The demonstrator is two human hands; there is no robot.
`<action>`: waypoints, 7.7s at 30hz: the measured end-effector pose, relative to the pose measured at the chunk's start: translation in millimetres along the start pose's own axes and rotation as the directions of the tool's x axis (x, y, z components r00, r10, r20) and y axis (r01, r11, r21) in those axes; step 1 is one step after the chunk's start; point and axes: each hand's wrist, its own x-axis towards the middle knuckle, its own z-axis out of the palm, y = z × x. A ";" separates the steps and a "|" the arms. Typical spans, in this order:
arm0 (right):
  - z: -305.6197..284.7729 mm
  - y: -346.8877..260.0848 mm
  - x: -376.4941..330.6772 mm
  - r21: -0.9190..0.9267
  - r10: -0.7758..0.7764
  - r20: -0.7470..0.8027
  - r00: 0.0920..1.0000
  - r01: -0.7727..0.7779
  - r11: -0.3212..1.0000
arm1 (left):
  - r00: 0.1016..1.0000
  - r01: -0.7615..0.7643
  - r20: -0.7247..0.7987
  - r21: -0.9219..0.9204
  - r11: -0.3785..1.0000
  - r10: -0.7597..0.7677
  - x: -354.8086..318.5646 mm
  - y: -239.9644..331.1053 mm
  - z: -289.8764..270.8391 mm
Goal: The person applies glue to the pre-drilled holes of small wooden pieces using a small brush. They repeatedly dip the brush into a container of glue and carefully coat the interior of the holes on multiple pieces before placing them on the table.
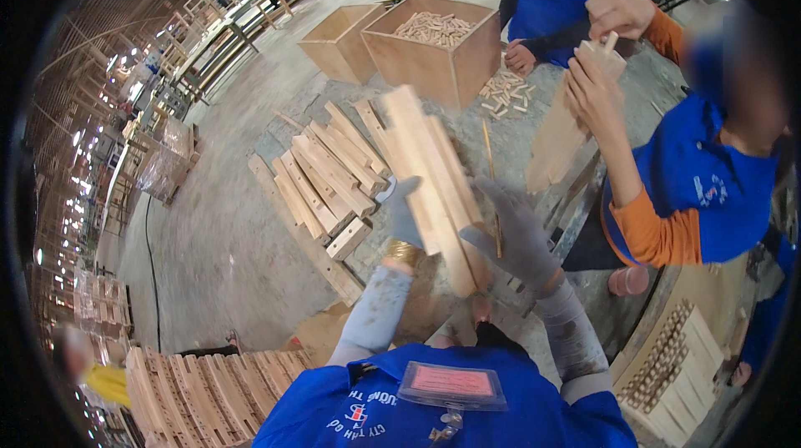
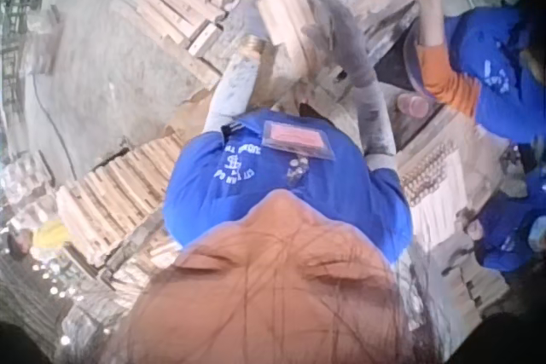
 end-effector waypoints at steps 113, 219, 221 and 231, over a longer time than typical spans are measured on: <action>149.8 94.9 27.6 0.197 0.344 -0.015 0.939 -0.335 0.921 | 0.476 -0.457 0.146 0.884 0.101 0.867 -141.4 85.3 -12.5; -67.3 -99.6 96.6 0.655 0.294 -0.158 0.943 -0.123 0.745 | 0.470 -0.600 0.578 0.763 -0.238 0.667 -105.1 48.6 44.4; -70.0 -100.0 94.9 0.629 0.305 -0.166 0.938 -0.138 0.765 | 0.471 -0.603 0.580 0.761 -0.237 0.665 -103.5 47.2 43.5; -70.5 -103.4 92.1 0.599 0.326 -0.168 0.930 -0.166 0.783 | 0.480 -0.603 0.595 0.758 -0.251 0.645 -104.0 50.4 41.4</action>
